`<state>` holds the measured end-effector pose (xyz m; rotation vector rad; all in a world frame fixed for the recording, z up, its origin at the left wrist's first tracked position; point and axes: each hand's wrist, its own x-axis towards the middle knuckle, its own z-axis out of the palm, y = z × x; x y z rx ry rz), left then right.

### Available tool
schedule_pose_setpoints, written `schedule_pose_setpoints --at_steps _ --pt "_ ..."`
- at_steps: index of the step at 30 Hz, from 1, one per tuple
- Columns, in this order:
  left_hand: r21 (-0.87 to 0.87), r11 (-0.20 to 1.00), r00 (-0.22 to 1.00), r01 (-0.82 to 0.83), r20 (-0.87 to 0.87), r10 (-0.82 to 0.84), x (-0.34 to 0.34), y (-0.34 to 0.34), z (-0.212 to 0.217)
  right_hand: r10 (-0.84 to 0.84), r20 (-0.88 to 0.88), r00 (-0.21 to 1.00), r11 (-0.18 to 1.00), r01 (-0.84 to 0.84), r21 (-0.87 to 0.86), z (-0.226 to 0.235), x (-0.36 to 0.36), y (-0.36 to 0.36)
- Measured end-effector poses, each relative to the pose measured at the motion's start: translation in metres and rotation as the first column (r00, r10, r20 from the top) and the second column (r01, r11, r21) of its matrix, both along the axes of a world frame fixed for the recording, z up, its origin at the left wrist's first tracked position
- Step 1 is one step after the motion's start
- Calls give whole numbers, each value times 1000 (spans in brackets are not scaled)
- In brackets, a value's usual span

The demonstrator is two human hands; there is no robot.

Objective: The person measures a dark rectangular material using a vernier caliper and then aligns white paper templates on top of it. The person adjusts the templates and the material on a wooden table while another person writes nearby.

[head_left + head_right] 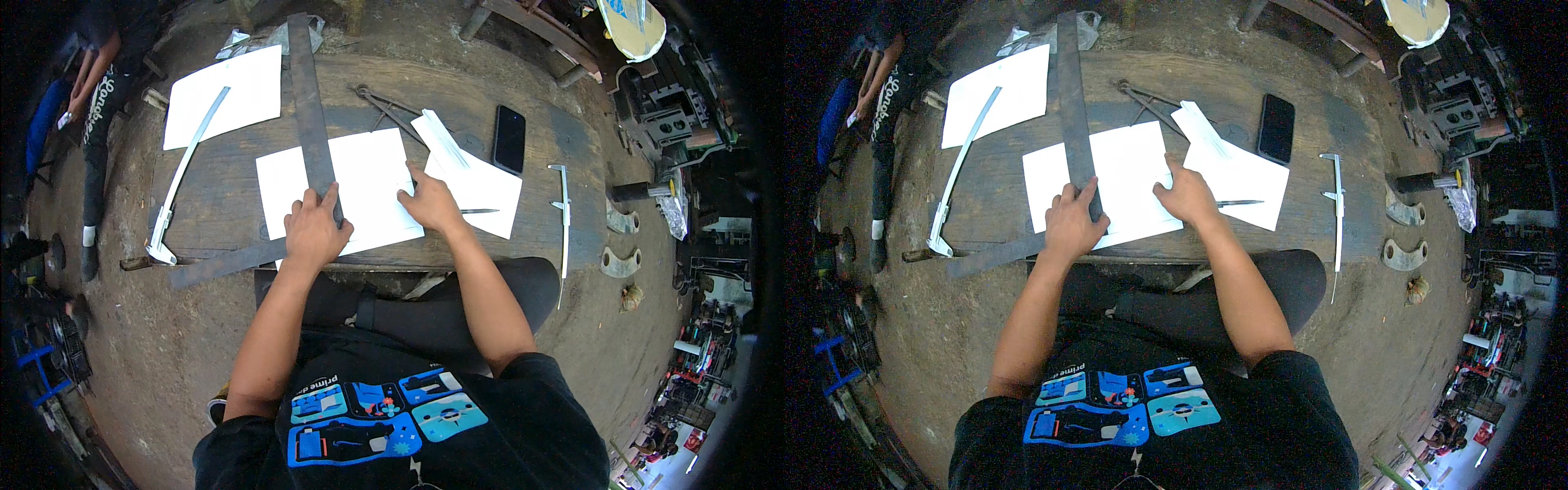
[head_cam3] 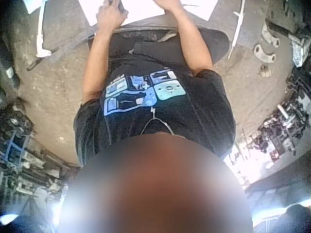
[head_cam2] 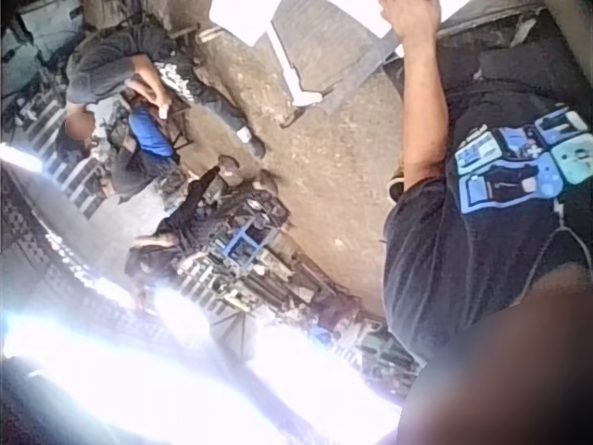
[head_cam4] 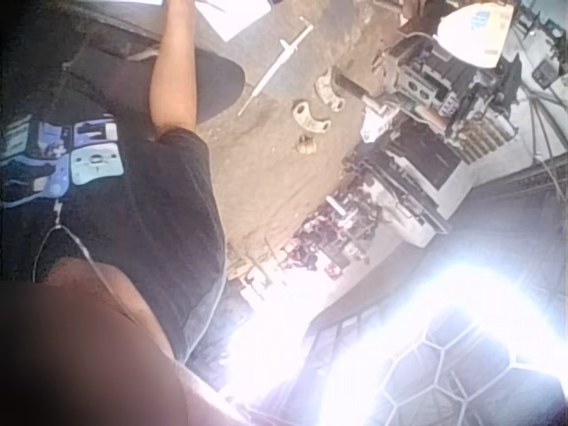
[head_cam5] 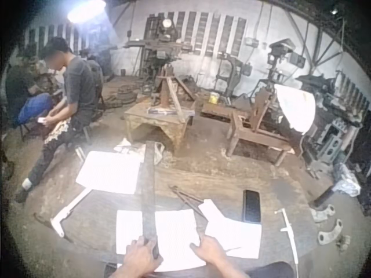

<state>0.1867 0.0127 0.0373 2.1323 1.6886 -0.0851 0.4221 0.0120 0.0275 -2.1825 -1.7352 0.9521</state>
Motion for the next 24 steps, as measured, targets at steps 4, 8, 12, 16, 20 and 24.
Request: schedule_pose_setpoints --at_steps 4,8,12,16,20,24 --pt "32 999 996 -13 94 10 -2 0 -7 2 -11 1000 999 -2 34 -1 2 0" --pt "133 986 959 -104 277 64 -30 0 -4 -12 6 1000 998 12 59 1 -4 -2" --pt "251 950 954 -187 277 115 -103 -15 12 56 32 998 975 -61 212 0 -24 -16" --pt "143 984 993 -111 46 105 -165 -41 12 342 -48 939 899 -311 309 -11 -55 -35" --pt "204 975 993 -89 94 71 -184 -50 -3 408 8 913 859 -387 335 -21 -61 -34" --pt "236 967 993 -94 88 75 -188 -44 -14 421 -5 907 856 -395 335 -25 -59 -31"
